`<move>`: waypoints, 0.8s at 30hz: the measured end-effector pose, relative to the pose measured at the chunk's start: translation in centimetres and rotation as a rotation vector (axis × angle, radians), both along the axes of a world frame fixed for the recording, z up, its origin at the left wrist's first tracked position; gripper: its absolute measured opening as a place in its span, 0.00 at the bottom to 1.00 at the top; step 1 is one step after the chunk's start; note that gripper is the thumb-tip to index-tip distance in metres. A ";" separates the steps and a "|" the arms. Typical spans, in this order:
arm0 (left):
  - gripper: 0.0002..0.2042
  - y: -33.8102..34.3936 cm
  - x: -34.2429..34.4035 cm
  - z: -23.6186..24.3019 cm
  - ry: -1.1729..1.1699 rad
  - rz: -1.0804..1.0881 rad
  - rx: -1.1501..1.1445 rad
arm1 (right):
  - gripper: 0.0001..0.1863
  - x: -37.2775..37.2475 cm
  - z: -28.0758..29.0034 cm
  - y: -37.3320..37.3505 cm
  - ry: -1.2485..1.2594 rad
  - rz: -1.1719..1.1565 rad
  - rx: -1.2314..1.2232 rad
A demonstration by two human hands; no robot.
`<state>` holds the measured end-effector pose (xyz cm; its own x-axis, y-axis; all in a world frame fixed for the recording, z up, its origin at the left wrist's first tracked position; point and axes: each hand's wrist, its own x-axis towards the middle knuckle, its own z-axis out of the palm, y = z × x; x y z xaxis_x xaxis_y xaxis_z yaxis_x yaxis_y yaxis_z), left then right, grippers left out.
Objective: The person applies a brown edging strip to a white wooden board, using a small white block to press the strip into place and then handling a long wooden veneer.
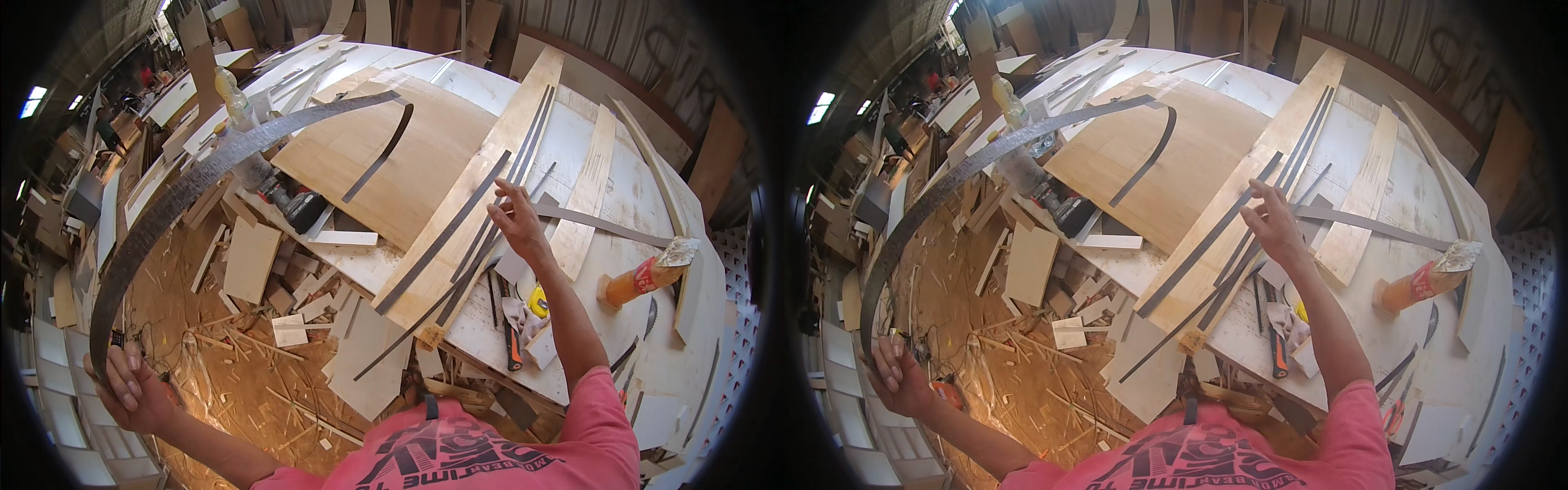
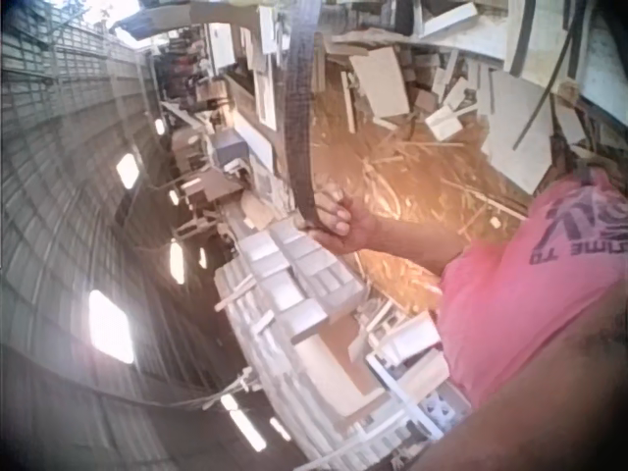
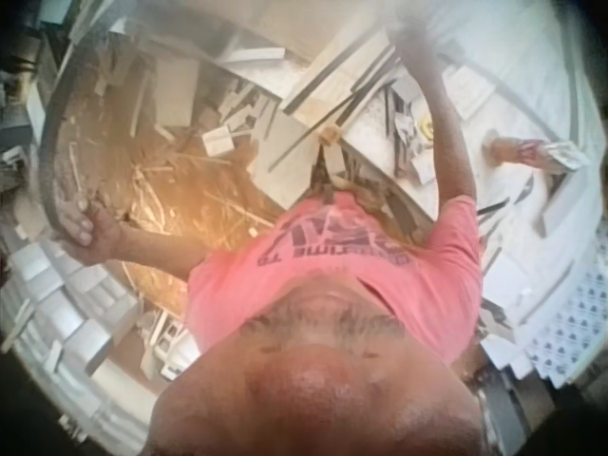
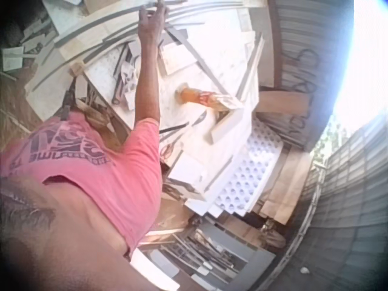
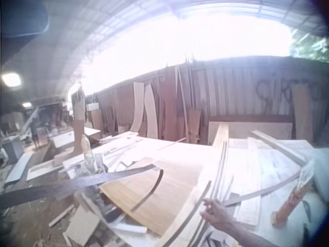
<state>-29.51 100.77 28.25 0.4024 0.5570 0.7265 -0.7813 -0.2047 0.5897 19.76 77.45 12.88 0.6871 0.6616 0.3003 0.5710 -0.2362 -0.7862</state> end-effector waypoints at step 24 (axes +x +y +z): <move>0.07 4.4 -10.3 -9.7 0.248 0.183 -0.268 | 0.14 12.3 30.6 14.1 -1.274 -0.206 0.514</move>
